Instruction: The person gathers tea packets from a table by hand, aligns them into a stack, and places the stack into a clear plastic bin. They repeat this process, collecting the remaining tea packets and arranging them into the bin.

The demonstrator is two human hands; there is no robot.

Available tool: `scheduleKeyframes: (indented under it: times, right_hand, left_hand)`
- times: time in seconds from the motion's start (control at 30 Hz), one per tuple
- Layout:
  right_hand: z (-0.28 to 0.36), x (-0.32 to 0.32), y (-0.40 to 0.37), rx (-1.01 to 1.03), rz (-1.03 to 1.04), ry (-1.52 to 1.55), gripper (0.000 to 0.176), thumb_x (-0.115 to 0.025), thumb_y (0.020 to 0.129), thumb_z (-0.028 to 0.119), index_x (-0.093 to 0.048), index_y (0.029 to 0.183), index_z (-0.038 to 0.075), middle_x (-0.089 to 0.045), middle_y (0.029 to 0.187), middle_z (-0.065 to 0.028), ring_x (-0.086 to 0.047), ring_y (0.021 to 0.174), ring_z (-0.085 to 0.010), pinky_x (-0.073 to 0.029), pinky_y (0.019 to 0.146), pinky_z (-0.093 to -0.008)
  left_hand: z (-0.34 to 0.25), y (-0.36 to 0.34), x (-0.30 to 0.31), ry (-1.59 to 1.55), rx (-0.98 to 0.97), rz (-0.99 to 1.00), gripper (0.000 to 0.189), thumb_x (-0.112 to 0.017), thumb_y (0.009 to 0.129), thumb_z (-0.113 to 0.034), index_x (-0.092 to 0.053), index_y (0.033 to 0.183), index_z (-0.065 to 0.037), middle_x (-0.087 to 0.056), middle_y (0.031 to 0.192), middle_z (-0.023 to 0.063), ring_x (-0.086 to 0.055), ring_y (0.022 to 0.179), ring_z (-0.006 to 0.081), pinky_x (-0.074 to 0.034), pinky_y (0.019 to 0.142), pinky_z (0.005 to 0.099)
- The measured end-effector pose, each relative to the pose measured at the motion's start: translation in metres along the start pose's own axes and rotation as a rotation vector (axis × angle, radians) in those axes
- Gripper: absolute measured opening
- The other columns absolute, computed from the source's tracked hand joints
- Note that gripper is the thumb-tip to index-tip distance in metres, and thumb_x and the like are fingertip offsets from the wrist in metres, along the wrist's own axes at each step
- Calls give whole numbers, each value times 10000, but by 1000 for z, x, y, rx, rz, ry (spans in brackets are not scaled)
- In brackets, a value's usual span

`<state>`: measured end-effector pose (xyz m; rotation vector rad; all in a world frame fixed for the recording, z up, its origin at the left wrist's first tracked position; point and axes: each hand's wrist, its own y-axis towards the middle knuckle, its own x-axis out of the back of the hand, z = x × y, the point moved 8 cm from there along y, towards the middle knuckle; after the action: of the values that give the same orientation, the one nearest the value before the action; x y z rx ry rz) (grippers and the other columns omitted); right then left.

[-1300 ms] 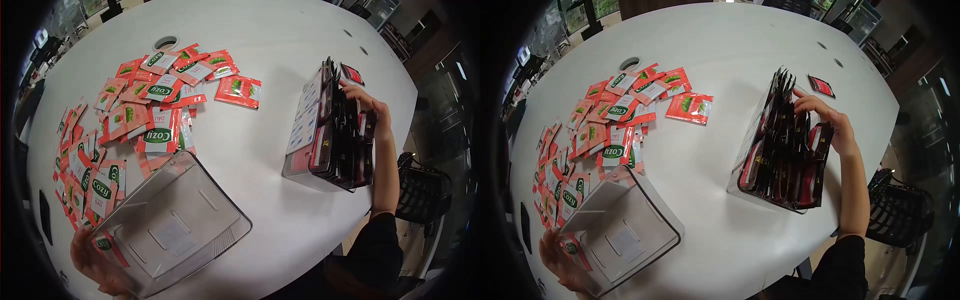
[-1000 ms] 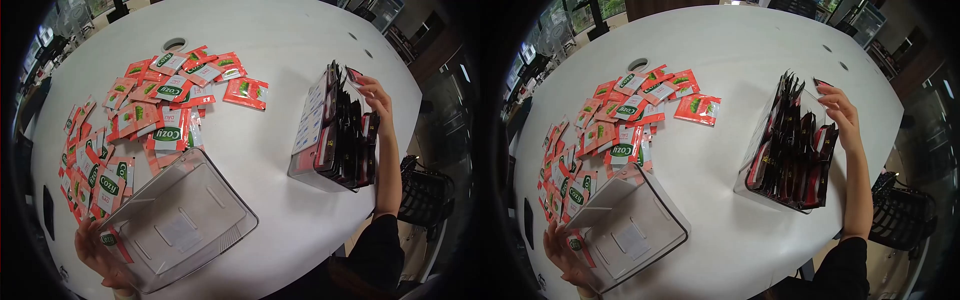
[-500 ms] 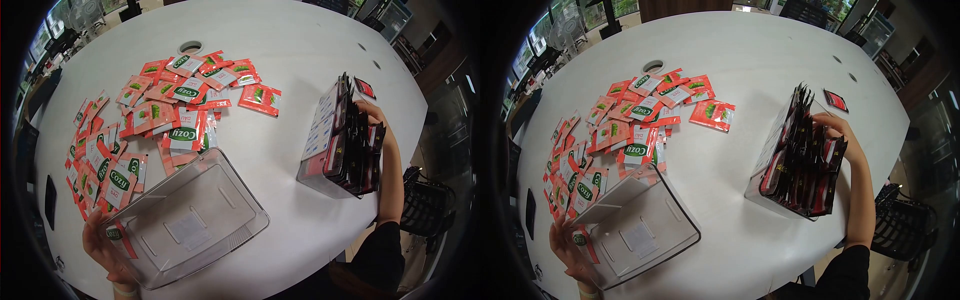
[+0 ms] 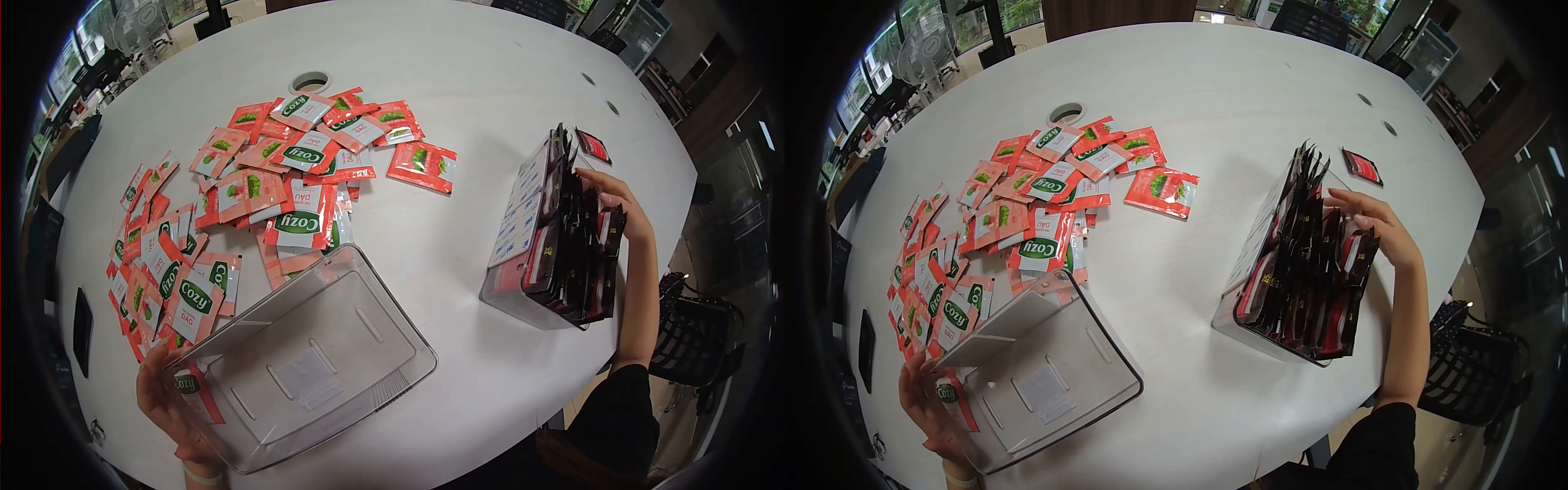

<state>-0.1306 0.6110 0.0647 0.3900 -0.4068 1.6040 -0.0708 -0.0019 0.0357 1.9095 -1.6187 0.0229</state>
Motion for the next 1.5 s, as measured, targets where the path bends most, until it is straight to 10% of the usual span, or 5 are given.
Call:
scheduleKeyframes:
  times: [0.4, 0.8, 1.0, 1.2, 1.5]
  right_hand:
    - [-8, 6, -3, 75, 97, 145, 857, -817, 685, 291, -414, 1411, 78, -573, 1271, -155, -561, 1146, -257, -443, 980, -368]
    - [-30, 55, -8, 17, -264, -121, 704, -616, 705, 113, -457, 1389, 64, -611, 1137, -58, -542, 851, -90, -446, 823, -232]
    - [-52, 70, -3, 139, -259, -208, 657, -680, 853, 388, -497, 1296, -60, -603, 1197, -104, -561, 1044, -147, -428, 914, -292]
    - [-115, 124, 0, 80, -454, -277, 529, -608, 928, 255, -464, 1326, -63, -598, 1186, -136, -559, 1055, -141, -439, 882, -260]
    - [-7, 62, -18, 449, -800, -860, 642, -718, 827, 237, -422, 1364, 46, -464, 1375, -114, -466, 1237, -242, -367, 990, -394]
  left_hand:
    - [0, 0, 2, -25, 5, -40, 1078, -224, 745, -879, -227, 1431, -47, -358, 1408, 221, -443, 1225, 301, -383, 982, 456]
    - [-18, 17, -29, -274, 131, 235, 997, -638, 746, -555, -149, 1459, -58, -389, 1368, 226, -434, 1225, 317, -350, 1012, 449]
    - [-9, 20, -34, -426, 315, 359, 864, -601, 742, -289, -177, 1449, -30, -469, 1315, 169, -448, 1214, 284, -331, 1027, 431]
    - [-11, 17, -35, -392, 421, 303, 922, -702, 657, -387, -295, 1396, -13, -493, 1278, 149, -525, 1139, 279, -384, 1014, 412]
    - [-26, 7, -49, -401, 102, 560, 707, -669, 695, -186, -415, 1323, 17, -507, 1313, 171, -501, 1204, 254, -367, 1028, 364]
